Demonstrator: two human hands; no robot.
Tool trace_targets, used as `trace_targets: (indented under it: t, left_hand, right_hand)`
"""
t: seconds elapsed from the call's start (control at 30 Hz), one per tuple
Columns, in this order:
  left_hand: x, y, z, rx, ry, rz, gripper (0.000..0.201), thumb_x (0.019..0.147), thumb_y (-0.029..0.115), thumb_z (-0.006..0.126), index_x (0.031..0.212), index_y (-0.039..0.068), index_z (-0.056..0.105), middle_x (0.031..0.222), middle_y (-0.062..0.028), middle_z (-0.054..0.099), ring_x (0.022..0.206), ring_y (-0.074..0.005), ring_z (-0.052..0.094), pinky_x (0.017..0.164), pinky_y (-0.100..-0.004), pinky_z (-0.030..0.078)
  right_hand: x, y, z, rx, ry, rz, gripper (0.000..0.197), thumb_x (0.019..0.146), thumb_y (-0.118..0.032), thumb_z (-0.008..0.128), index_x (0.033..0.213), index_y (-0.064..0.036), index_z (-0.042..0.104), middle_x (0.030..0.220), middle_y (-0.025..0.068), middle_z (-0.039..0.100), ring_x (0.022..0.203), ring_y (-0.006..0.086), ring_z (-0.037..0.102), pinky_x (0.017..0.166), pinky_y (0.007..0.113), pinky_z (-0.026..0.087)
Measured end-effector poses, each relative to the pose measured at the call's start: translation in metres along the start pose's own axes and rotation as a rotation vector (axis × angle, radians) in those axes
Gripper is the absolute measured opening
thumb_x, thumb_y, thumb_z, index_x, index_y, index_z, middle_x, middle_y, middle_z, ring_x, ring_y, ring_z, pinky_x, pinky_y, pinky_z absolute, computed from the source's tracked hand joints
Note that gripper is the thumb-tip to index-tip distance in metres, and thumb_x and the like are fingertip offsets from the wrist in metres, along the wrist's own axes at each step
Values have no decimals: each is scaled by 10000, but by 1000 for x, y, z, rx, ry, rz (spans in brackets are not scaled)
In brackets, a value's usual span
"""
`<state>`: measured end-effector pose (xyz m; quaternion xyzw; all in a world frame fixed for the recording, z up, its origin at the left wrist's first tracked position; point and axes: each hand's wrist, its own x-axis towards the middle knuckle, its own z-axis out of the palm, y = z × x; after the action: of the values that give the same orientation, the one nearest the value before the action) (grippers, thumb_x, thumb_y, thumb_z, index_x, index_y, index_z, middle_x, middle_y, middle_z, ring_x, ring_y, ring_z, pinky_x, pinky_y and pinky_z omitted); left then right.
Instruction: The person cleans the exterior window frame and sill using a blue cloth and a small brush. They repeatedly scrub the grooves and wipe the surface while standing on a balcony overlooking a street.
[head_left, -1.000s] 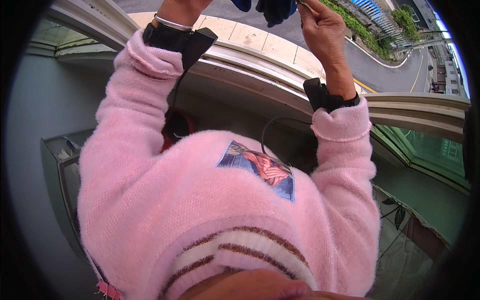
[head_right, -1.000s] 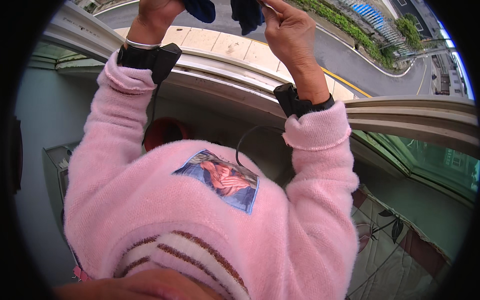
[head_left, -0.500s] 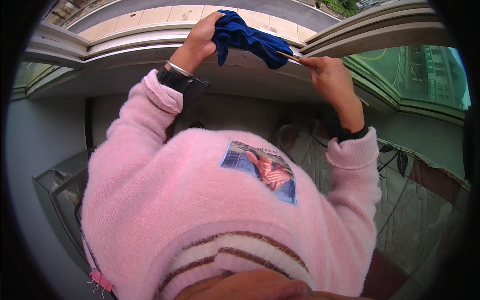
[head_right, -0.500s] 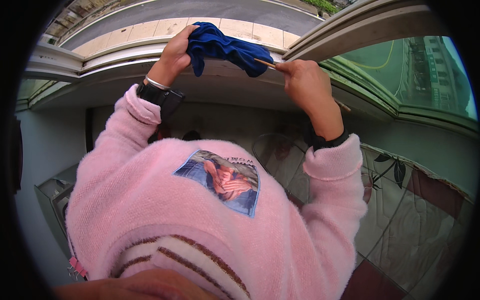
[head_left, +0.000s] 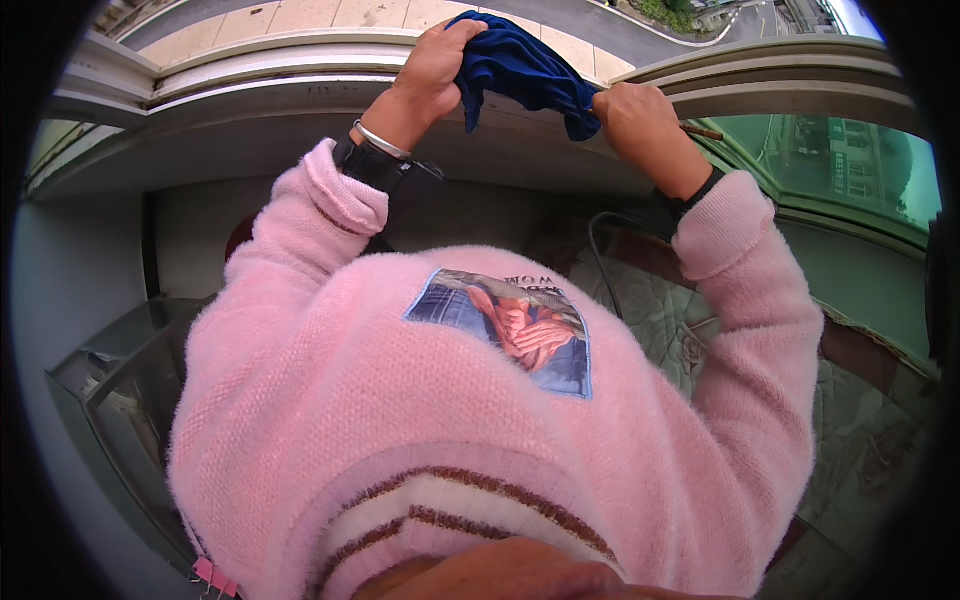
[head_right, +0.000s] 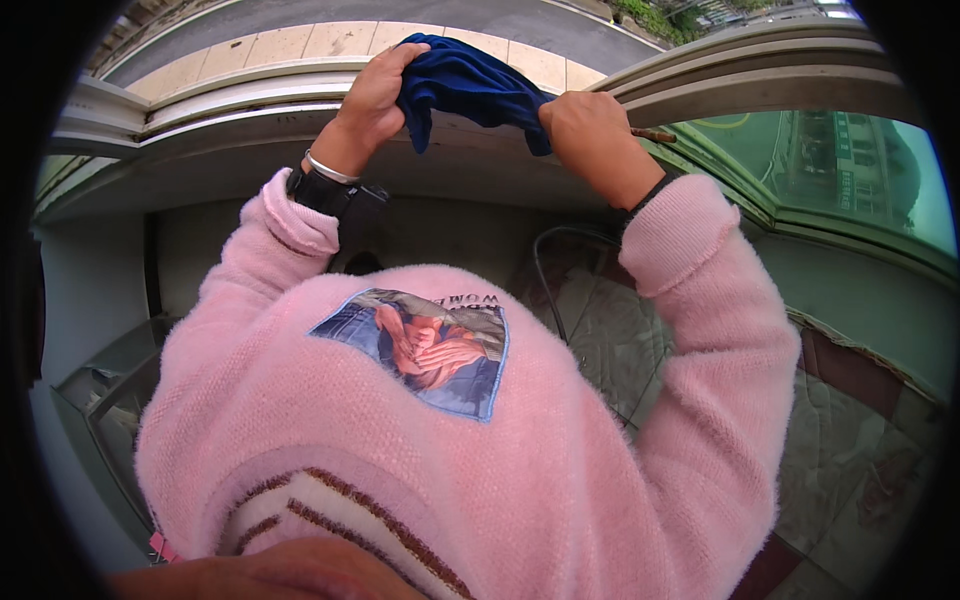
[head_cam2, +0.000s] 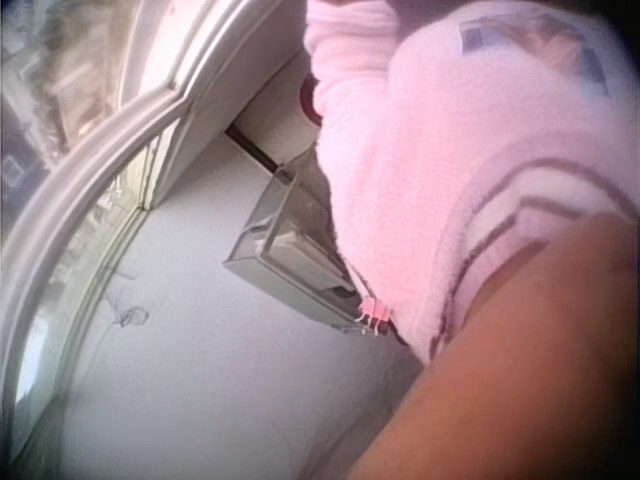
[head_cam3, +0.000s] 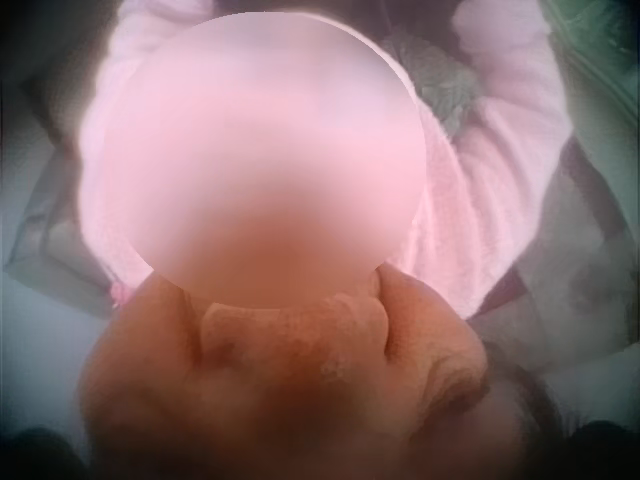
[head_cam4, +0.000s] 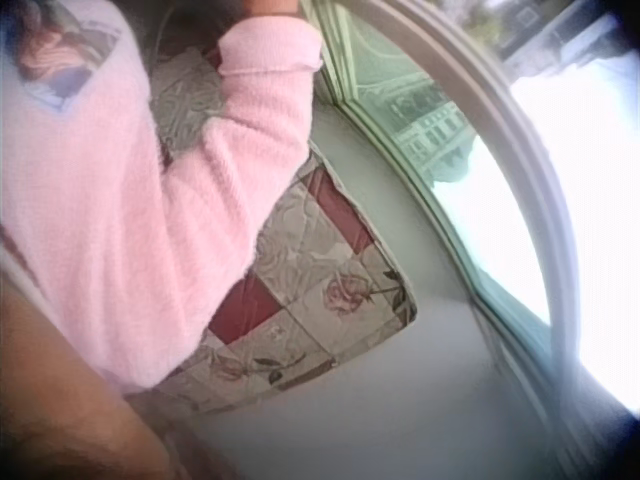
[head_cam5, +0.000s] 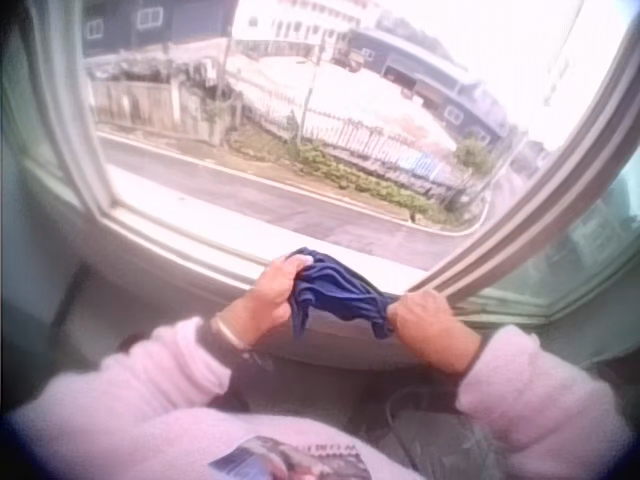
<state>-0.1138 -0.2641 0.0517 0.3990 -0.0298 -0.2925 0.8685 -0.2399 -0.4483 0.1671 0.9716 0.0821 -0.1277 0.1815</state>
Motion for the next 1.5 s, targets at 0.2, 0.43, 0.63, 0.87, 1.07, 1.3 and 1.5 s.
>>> trace_targets:
  t: [0.2,0.43,0.63,0.87,1.07,1.3,1.5]
  left_hand:
    - [28,15,-44,-36,17,-11,182,959,170,573,1082,42,612,994,-73,679,913,-197,656,847,-313,545]
    - [25,85,-63,-63,-122,142,125,923,68,511,904,4,617,762,-60,656,665,-162,657,610,-282,551]
    - [2,183,-104,101,28,318,131,932,72,513,901,10,625,747,-45,655,637,-139,645,591,-260,546]
    - [-23,265,-155,388,34,449,102,922,39,517,965,16,606,774,-25,648,643,-104,629,586,-237,531]
    - [-46,267,-167,347,132,440,155,919,-15,512,1054,-24,589,839,-27,646,719,-85,626,662,-215,530]
    - [-40,281,-175,285,126,611,86,919,17,524,978,10,586,843,-22,632,730,-86,619,656,-219,521]
    - [-37,304,-183,436,138,716,93,930,28,526,998,17,588,855,-5,620,731,-73,602,661,-211,512]
  right_hand:
    - [0,-4,2,184,-72,169,203,820,-103,583,955,-128,733,852,183,681,801,361,667,702,444,533]
    - [32,-37,-10,360,-82,210,296,819,-97,592,1056,-196,738,885,179,689,826,360,666,722,434,535]
    - [124,-101,-49,486,66,-111,254,787,-43,585,975,-106,744,858,187,693,823,337,677,708,408,543]
    - [218,-156,-115,358,28,-350,274,789,-3,623,989,-130,759,877,162,698,819,345,668,685,382,542]
    - [214,-148,-108,364,-31,-372,234,848,-70,627,1026,-156,753,911,141,708,827,335,670,705,404,529]
    - [237,-173,-105,489,-2,-364,200,830,-68,606,978,-112,734,874,158,698,841,326,675,707,398,538]
    - [271,-218,-130,400,157,-492,152,794,-80,622,938,-77,672,853,149,681,835,327,679,696,407,543]
